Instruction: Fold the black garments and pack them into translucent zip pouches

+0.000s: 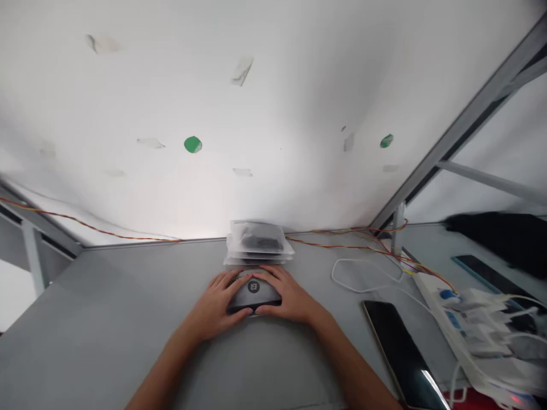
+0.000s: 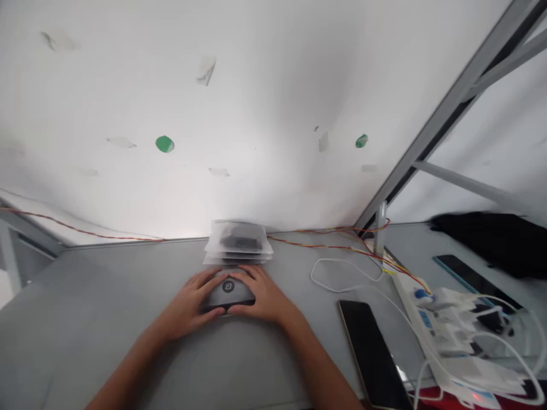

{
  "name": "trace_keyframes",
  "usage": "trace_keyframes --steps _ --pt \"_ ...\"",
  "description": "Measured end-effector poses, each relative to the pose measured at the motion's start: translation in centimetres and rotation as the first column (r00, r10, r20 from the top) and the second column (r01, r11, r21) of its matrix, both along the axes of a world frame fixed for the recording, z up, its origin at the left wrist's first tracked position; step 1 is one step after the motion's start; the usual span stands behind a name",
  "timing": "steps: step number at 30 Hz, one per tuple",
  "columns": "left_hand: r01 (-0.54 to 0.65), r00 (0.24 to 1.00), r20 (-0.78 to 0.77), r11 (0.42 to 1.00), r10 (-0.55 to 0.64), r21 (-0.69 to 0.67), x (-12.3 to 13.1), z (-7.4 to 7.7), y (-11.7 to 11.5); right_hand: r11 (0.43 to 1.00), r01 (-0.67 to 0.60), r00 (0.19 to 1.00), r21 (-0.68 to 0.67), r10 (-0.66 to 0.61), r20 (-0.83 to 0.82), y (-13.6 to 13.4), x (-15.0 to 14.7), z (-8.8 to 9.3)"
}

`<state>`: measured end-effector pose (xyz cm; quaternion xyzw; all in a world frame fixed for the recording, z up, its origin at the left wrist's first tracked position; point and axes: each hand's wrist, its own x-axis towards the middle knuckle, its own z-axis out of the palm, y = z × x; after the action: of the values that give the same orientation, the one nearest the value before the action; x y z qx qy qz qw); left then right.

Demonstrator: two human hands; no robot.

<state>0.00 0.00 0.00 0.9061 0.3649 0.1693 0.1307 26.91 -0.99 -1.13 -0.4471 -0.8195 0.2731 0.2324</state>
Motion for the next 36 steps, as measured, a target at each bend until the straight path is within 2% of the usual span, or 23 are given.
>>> trace_keyframes --steps 5,8,11,14,16,20,24,29,36 --pt "-0.001 0.996 -0.088 1.000 0.002 0.005 0.6 -0.6 -1.8 0.994 -0.012 0.991 -0.108 0.027 0.133 -1.8 0.8 0.4" --pt "0.013 0.992 -0.127 1.000 -0.013 0.003 0.4 -0.8 -3.4 0.997 0.000 0.989 -0.077 0.011 0.149 -4.1 2.2 -0.6" --pt "0.001 0.993 -0.119 1.000 0.002 0.020 -0.5 -0.7 -4.7 0.996 0.072 0.997 0.058 -0.074 0.029 -6.9 3.8 -2.2" --pt "-0.028 0.993 -0.116 0.998 0.034 0.051 -1.1 -0.8 -5.8 0.959 0.194 0.975 0.206 -0.166 -0.147 -9.1 4.5 -3.6" --pt "-0.075 0.990 -0.114 0.992 0.086 0.100 -1.0 -1.0 -6.6 0.938 0.250 0.951 0.240 -0.192 -0.242 -9.9 4.4 -4.0" --pt "-0.186 0.978 -0.047 0.954 0.202 0.234 1.2 -1.7 -8.4 0.929 0.297 0.928 0.219 -0.227 -0.297 -10.0 4.2 -4.1" --pt "-0.183 0.983 0.063 0.938 0.172 0.296 4.7 -1.7 -9.4 0.923 0.321 0.914 0.212 -0.244 -0.324 -9.7 4.5 -4.2" --pt "-0.168 0.975 0.197 0.925 0.104 0.341 8.6 -1.1 -9.2 0.898 0.335 0.909 0.287 -0.228 -0.349 -10.1 4.5 -4.0" --pt "-0.196 0.956 0.280 0.903 0.089 0.382 10.7 -0.9 -9.3 0.888 0.302 0.909 0.345 -0.159 -0.386 -10.3 4.2 -3.2"
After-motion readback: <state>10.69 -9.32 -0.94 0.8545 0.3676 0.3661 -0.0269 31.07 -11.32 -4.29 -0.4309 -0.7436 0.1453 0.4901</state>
